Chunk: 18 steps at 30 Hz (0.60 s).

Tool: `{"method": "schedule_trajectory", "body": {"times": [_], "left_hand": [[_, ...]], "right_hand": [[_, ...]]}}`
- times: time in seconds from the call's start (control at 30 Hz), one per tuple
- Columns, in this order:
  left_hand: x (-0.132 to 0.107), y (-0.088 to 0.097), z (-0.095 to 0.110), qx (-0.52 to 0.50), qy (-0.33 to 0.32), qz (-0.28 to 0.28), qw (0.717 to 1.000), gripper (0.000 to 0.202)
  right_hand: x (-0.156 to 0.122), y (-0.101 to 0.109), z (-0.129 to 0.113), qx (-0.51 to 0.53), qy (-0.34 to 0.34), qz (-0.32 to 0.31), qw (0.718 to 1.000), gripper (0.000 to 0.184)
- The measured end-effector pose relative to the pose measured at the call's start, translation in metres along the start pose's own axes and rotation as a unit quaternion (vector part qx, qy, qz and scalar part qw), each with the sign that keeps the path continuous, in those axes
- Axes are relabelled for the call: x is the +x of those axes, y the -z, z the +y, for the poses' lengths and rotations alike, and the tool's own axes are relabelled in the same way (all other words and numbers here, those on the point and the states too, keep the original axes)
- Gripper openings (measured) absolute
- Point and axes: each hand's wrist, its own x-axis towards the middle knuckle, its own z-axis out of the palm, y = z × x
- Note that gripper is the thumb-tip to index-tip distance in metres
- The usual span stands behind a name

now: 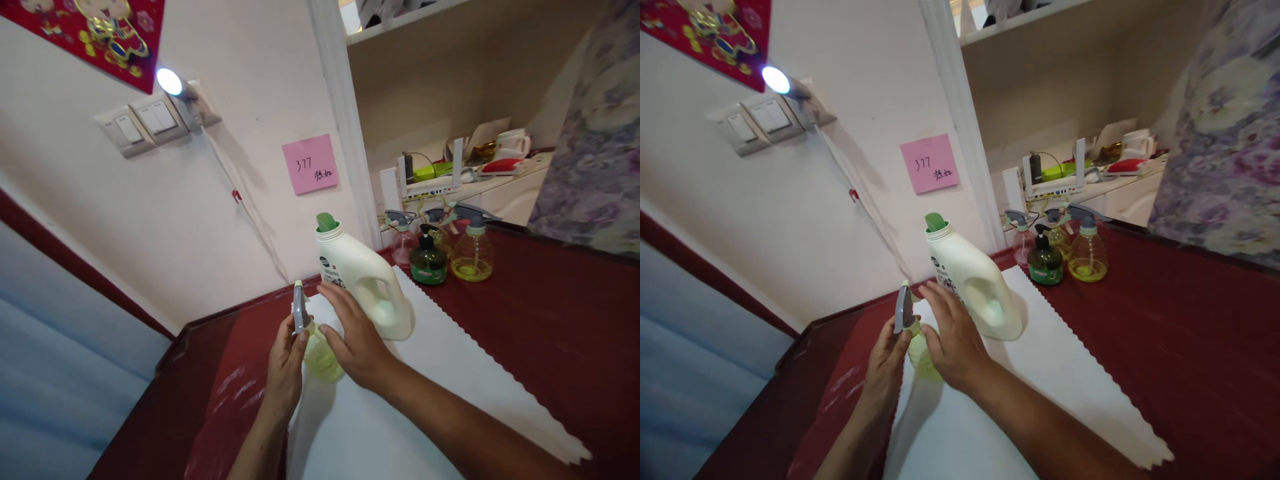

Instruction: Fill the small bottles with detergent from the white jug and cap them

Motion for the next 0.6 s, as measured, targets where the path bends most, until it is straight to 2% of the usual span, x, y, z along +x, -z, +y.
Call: {"method": "schedule_trajectory", "body": {"times": [0.03,0.13,0.27,0.4,0.6], "left_hand": [[0.000,0.000,-0.001,-0.006,0.001,-0.005,1.000,0.037],[-0.001,0.000,-0.004,-0.024,0.004,-0.007,1.000,0.038],[-0.002,-0.003,-0.005,-0.036,0.012,0.010,0.999,0.041],[-0.004,-0.005,-0.003,-0.053,0.024,0.024,0.998,0.043],[-0.006,-0.006,-0.002,-0.092,0.043,0.040,0.994,0.044]], "right_hand": [[0.010,0.007,-0.002,-0.023,0.022,-0.019,0.999,0.061],[0.045,0.027,-0.010,-0.103,0.084,-0.134,0.982,0.063],[0.083,0.038,-0.018,-0.173,0.142,-0.262,0.939,0.041],[0.102,0.037,-0.024,-0.211,0.164,-0.308,0.913,0.025],[0.109,0.040,-0.036,-0.237,0.125,-0.354,0.896,0.020]]}}
